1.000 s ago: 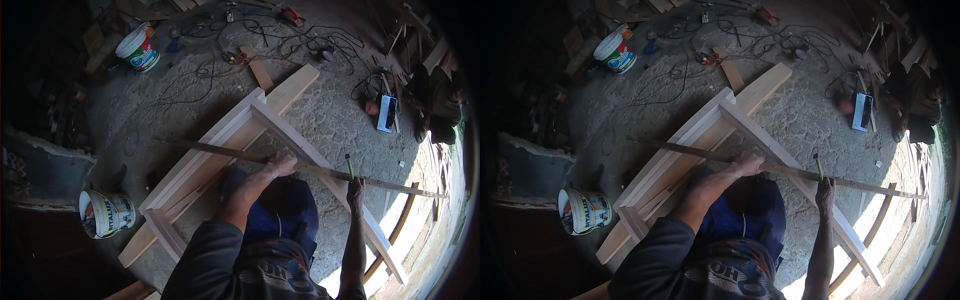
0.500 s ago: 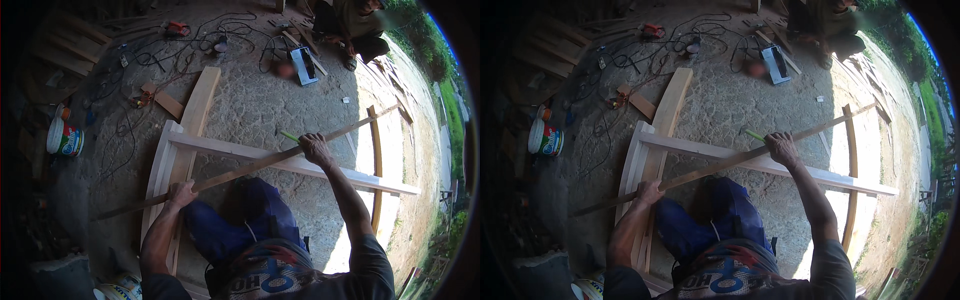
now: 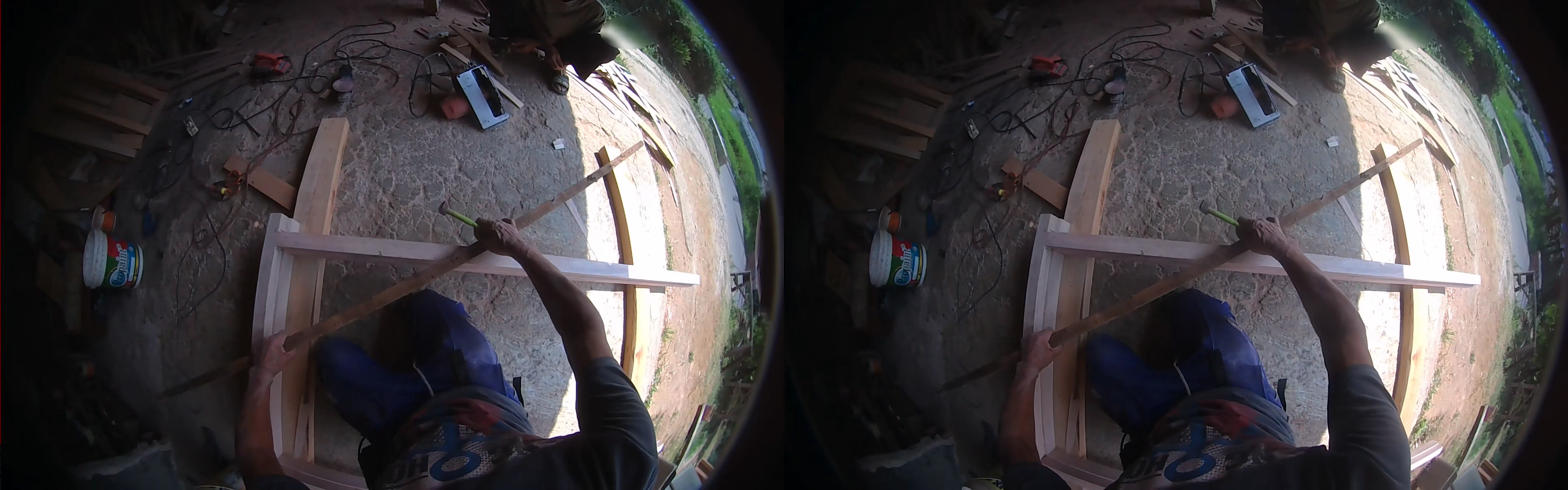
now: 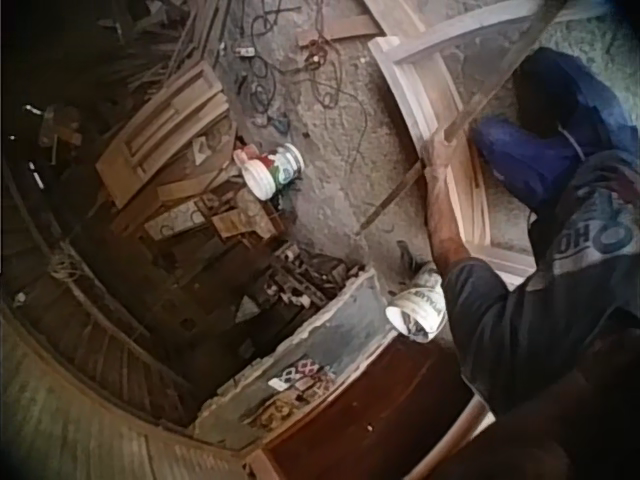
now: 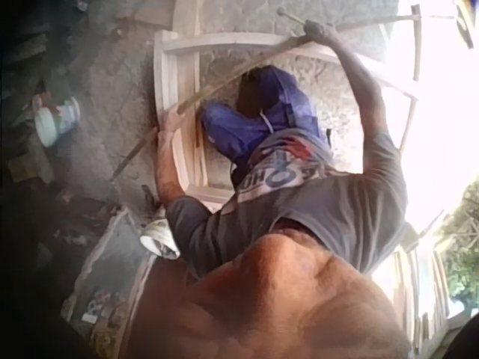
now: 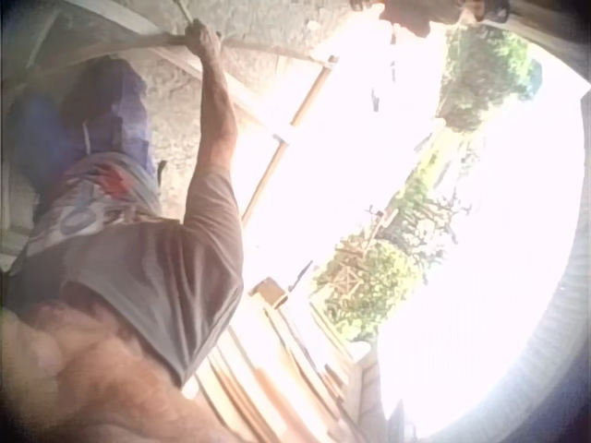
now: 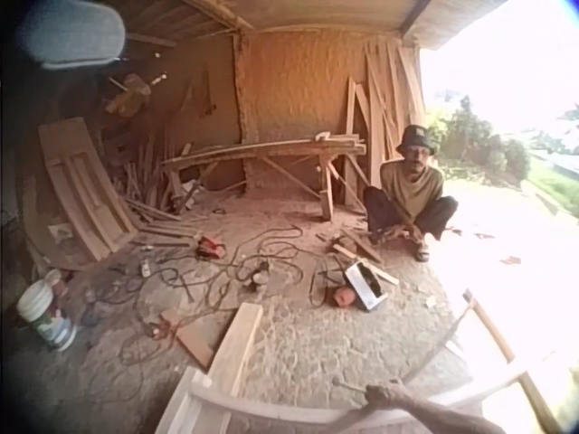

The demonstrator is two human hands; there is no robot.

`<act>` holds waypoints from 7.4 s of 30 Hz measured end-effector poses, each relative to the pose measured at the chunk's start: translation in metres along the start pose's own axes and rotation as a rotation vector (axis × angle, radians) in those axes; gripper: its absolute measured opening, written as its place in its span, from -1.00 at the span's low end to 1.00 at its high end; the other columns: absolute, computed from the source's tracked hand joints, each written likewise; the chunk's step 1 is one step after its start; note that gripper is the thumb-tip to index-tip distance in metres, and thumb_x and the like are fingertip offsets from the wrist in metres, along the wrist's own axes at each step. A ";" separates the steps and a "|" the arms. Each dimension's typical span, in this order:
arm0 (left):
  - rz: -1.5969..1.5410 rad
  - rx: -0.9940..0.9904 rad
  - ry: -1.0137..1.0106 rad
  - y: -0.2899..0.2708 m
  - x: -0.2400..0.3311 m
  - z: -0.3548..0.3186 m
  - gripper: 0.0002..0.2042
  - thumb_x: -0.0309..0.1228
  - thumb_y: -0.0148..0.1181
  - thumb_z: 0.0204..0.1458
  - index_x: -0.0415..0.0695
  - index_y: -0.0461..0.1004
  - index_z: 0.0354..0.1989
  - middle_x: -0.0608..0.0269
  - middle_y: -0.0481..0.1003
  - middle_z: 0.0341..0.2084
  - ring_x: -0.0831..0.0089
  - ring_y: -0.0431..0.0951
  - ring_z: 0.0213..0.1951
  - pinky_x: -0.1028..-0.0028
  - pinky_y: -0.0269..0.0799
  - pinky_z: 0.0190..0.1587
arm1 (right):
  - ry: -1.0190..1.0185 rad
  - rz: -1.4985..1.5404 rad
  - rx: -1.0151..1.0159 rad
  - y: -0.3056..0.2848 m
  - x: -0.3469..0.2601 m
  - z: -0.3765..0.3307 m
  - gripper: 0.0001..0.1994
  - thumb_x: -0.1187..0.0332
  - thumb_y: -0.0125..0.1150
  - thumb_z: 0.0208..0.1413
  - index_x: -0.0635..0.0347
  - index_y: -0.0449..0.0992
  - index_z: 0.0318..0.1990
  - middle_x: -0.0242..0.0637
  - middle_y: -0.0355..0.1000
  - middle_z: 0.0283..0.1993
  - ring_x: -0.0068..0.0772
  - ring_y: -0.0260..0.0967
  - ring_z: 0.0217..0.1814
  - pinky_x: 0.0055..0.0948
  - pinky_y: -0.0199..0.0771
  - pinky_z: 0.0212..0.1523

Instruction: The person carries a long wooden plank into a workshop and places it on a partially assembled wooden frame. They then use a hammer to drive nails into the frame, securing the plank in place.

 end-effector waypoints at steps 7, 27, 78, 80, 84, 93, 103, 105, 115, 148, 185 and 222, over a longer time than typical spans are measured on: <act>0.145 -0.168 -0.032 0.002 -0.005 -0.009 -0.43 -0.08 0.49 -0.10 -0.17 0.50 0.02 -0.10 0.53 0.02 -0.12 0.45 0.15 0.03 0.29 0.26 | -0.085 0.041 0.185 0.019 -0.038 -0.014 -0.84 0.20 0.02 0.32 0.01 0.46 -0.17 -0.17 0.49 -0.21 -0.06 0.48 0.02 0.23 0.12 0.20; -0.190 -0.021 0.278 0.065 0.260 0.133 -0.58 -0.03 0.37 0.06 -0.15 0.48 -0.21 -0.09 0.64 -0.39 -0.15 0.66 -0.22 -0.06 0.55 -0.17 | -0.056 0.331 0.204 -0.001 -0.091 -0.059 -0.82 0.28 0.08 0.35 0.19 0.47 -0.10 0.02 0.47 -0.23 0.25 0.45 -0.14 0.00 0.45 -0.18; -0.098 -0.038 0.188 0.064 0.260 0.132 -0.68 -0.14 0.37 0.00 -0.09 0.56 -0.20 -0.03 0.66 -0.27 -0.04 0.67 -0.14 -0.01 0.56 -0.03 | -0.583 -0.446 0.013 -0.018 -0.099 -0.180 -0.18 0.48 0.21 0.08 -0.78 0.23 0.42 -0.36 0.33 -0.37 -0.32 0.43 -0.49 -0.29 0.55 -0.55; -0.101 -0.020 0.186 0.069 0.259 0.131 -0.68 -0.14 0.38 -0.02 -0.09 0.55 -0.22 -0.05 0.66 -0.32 -0.06 0.68 -0.18 -0.03 0.57 -0.07 | -0.831 -0.472 0.044 -0.036 -0.104 -0.167 -0.19 0.46 0.19 0.10 -0.78 0.21 0.43 -0.35 0.29 -0.39 -0.32 0.43 -0.50 -0.28 0.54 -0.56; -0.083 -0.028 0.197 0.068 0.263 0.134 -0.69 -0.15 0.38 -0.01 -0.09 0.55 -0.22 -0.04 0.66 -0.33 -0.07 0.68 -0.18 -0.03 0.58 -0.08 | -0.439 -0.617 -0.005 -0.023 -0.048 -0.114 -0.25 0.36 0.23 0.10 -0.75 0.26 0.40 -0.36 0.21 -0.45 -0.35 0.43 -0.51 -0.30 0.53 -0.56; -0.042 -0.086 0.134 0.064 0.263 0.134 -0.69 -0.14 0.39 0.01 -0.06 0.57 -0.18 -0.01 0.67 -0.26 -0.01 0.68 -0.11 0.01 0.56 -0.02 | -0.716 -0.671 -0.040 -0.021 -0.062 -0.121 -0.32 0.31 0.13 0.15 -0.60 0.25 0.43 -0.28 0.33 -0.34 -0.26 0.46 -0.47 -0.25 0.56 -0.54; -0.035 -0.031 0.149 0.065 0.264 0.137 -0.69 -0.15 0.40 -0.01 -0.08 0.54 -0.23 -0.03 0.66 -0.32 -0.07 0.67 -0.18 -0.04 0.56 -0.08 | -0.552 -0.508 0.057 -0.007 -0.071 -0.125 -0.21 0.44 0.11 0.15 -0.69 0.15 0.48 -0.31 0.32 -0.31 -0.34 0.46 -0.43 -0.33 0.55 -0.55; -0.032 0.001 0.168 0.065 0.262 0.139 -0.69 -0.14 0.40 -0.01 -0.08 0.54 -0.23 -0.03 0.66 -0.32 -0.07 0.67 -0.18 -0.05 0.56 -0.08 | -0.662 -0.477 0.062 -0.005 -0.095 -0.130 -0.22 0.44 0.10 0.18 -0.65 0.13 0.50 -0.26 0.32 -0.30 -0.29 0.45 -0.43 -0.37 0.52 -0.59; -0.031 -0.033 0.169 0.067 0.262 0.136 -0.69 -0.14 0.37 0.02 -0.07 0.57 -0.19 0.00 0.67 -0.27 -0.04 0.68 -0.14 -0.01 0.57 -0.04 | -0.299 -0.246 0.056 0.001 -0.096 -0.156 -0.26 0.51 0.04 0.23 -0.61 0.19 0.47 -0.20 0.32 -0.30 -0.25 0.42 -0.47 -0.21 0.41 -0.65; -0.025 0.000 0.177 0.065 0.260 0.143 -0.69 -0.15 0.37 0.01 -0.08 0.54 -0.19 0.00 0.66 -0.28 -0.04 0.67 -0.13 -0.04 0.56 -0.04 | -0.073 0.133 0.183 -0.010 -0.143 -0.164 -0.27 0.51 -0.06 0.24 -0.24 0.01 0.56 0.05 0.43 -0.38 0.23 0.50 -0.30 0.09 0.50 -0.30; -0.019 -0.047 0.155 0.068 0.257 0.138 -0.71 -0.15 0.34 0.06 -0.06 0.58 -0.15 0.01 0.67 -0.22 0.00 0.68 -0.09 0.01 0.57 0.01 | -0.121 0.159 0.321 -0.003 -0.155 -0.178 -0.29 0.47 0.00 0.28 -0.11 -0.02 0.56 0.14 0.49 -0.26 0.28 0.52 -0.30 0.16 0.51 -0.32; -0.015 0.115 0.159 -0.018 0.068 0.023 -0.67 -0.08 0.45 -0.15 -0.03 0.61 -0.34 0.01 0.61 -0.49 -0.07 0.65 -0.35 0.04 0.55 -0.31 | 0.306 1.215 0.855 -0.055 0.028 -0.101 -0.65 0.10 0.23 0.33 0.06 0.35 0.09 -0.31 0.42 -0.15 -0.46 0.47 -0.24 -0.42 0.56 -0.29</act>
Point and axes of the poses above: each hand's wrist, its own z-axis towards the middle knuckle, its own y-axis out of the palm, x = y × z, the point moved 4 cm from there along z, towards the middle knuckle
